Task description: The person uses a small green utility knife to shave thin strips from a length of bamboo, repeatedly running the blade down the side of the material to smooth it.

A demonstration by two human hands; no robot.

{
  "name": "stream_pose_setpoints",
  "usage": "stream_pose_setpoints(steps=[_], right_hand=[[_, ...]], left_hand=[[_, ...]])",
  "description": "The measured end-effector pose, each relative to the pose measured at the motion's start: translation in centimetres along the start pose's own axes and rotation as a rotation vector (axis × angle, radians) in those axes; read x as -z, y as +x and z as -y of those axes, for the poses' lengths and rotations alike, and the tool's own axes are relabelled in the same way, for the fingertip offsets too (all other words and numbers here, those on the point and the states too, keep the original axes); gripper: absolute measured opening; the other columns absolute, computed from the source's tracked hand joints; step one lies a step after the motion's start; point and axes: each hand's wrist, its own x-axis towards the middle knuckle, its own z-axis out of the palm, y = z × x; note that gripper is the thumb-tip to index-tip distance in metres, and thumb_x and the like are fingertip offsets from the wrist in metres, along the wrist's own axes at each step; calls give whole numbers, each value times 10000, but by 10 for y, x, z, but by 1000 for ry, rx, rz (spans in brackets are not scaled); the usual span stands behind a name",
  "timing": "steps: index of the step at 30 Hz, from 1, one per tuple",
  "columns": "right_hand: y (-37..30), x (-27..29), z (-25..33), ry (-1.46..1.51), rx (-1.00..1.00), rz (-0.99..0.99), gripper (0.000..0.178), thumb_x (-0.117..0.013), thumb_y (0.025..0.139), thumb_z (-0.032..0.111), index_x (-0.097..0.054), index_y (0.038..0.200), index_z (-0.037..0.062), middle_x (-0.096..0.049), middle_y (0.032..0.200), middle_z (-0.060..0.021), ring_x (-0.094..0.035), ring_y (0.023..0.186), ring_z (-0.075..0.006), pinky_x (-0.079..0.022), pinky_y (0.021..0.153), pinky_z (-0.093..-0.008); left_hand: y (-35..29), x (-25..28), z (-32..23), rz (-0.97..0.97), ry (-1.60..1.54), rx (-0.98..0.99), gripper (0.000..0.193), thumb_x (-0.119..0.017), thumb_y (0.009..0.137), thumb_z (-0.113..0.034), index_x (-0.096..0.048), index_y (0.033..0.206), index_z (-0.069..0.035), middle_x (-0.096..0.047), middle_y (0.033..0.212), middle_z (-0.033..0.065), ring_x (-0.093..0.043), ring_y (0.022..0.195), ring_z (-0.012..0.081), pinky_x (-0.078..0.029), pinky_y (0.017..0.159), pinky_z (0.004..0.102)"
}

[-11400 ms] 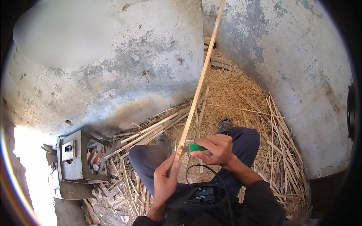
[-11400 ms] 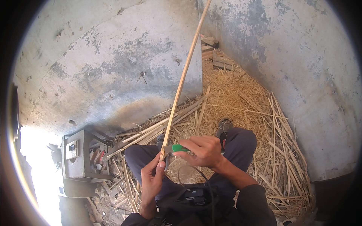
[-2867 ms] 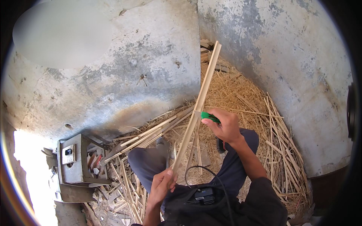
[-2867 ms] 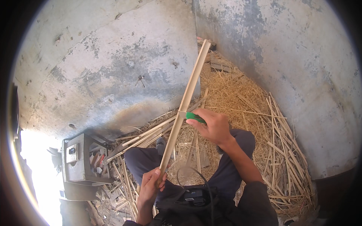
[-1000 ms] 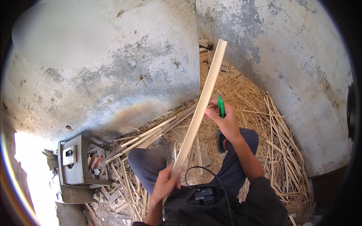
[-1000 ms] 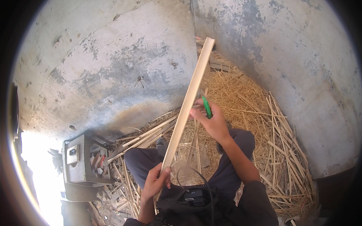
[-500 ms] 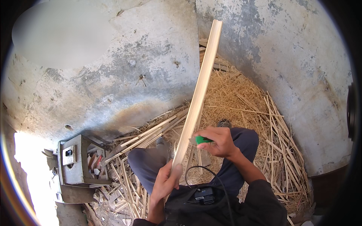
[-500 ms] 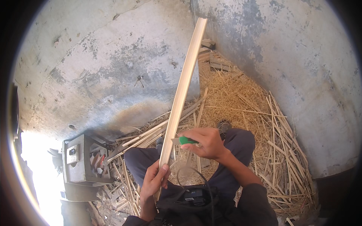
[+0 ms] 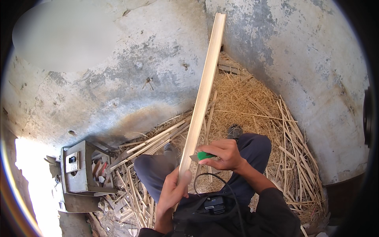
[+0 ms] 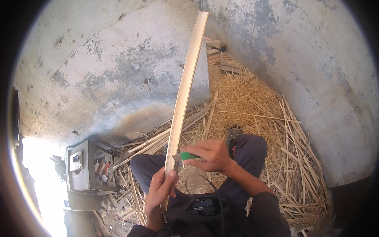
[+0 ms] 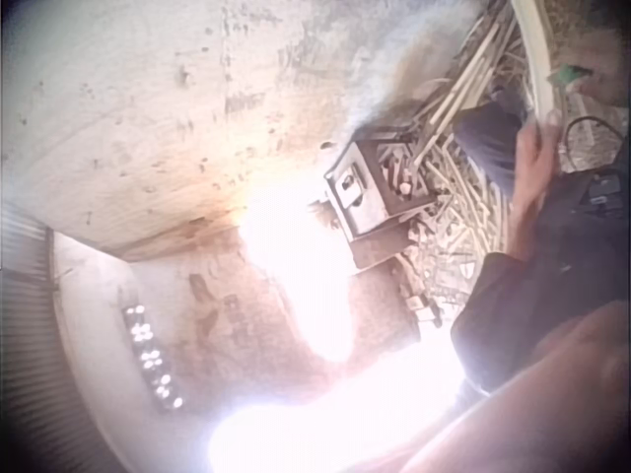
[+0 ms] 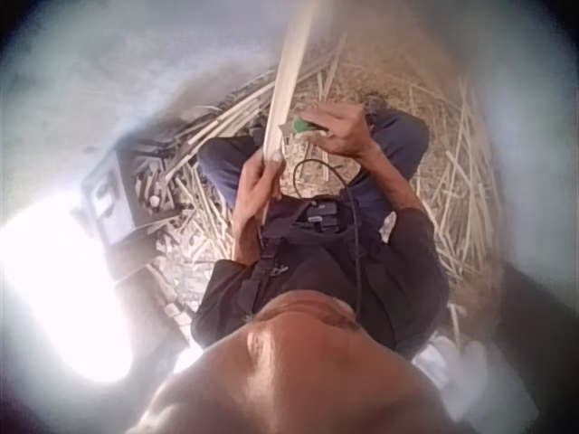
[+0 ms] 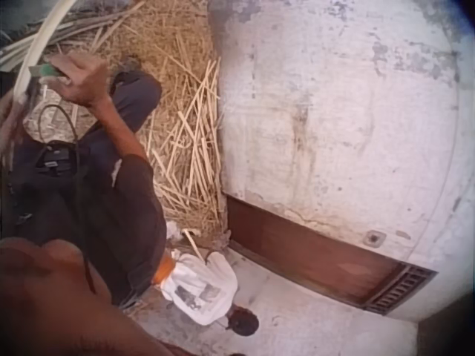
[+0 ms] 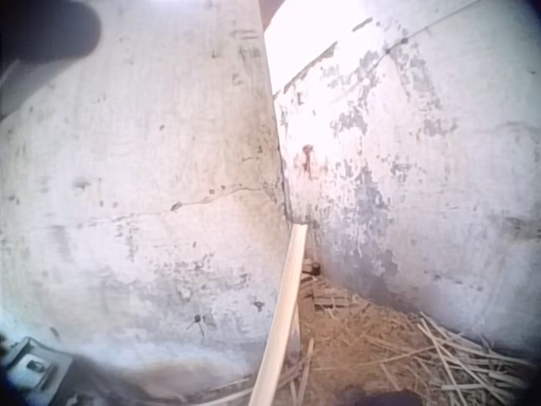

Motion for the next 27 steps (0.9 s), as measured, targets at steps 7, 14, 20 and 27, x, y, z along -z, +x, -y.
stream_pose_setpoints(steps=[7,14,20,27], right_hand=[[-4,-6,6,-8,-29,45,344,-900,851,318,-838,1139,141,-725,777,-12,-707,628,-209,-544,560,-349],[-8,-14,6,-15,-20,18,358,-906,840,313,-837,1145,138,-702,742,-10,-693,603,-203,-532,544,-346],[-4,-11,13,-40,-60,56,376,-881,900,374,-824,1128,81,-739,789,-46,-707,624,-222,-536,562,-340],[-2,-12,20,-94,-96,55,375,-880,891,400,-831,1117,105,-735,762,-30,-700,595,-215,-527,539,-340]], left_hand=[[3,-4,-21,-42,116,-17,387,-742,1066,-249,-671,1346,9,-587,762,-42,-528,562,27,-438,493,224],[12,-4,-10,-120,188,-108,311,-801,1026,-212,-699,1221,7,-598,784,-59,-491,691,17,-414,589,232],[16,-8,-9,-169,253,-214,256,-769,1048,-186,-687,1170,24,-640,793,-6,-523,733,53,-443,628,279],[16,-10,-11,-241,408,-330,217,-724,1064,-147,-645,1146,38,-717,815,158,-646,699,163,-502,641,366]])
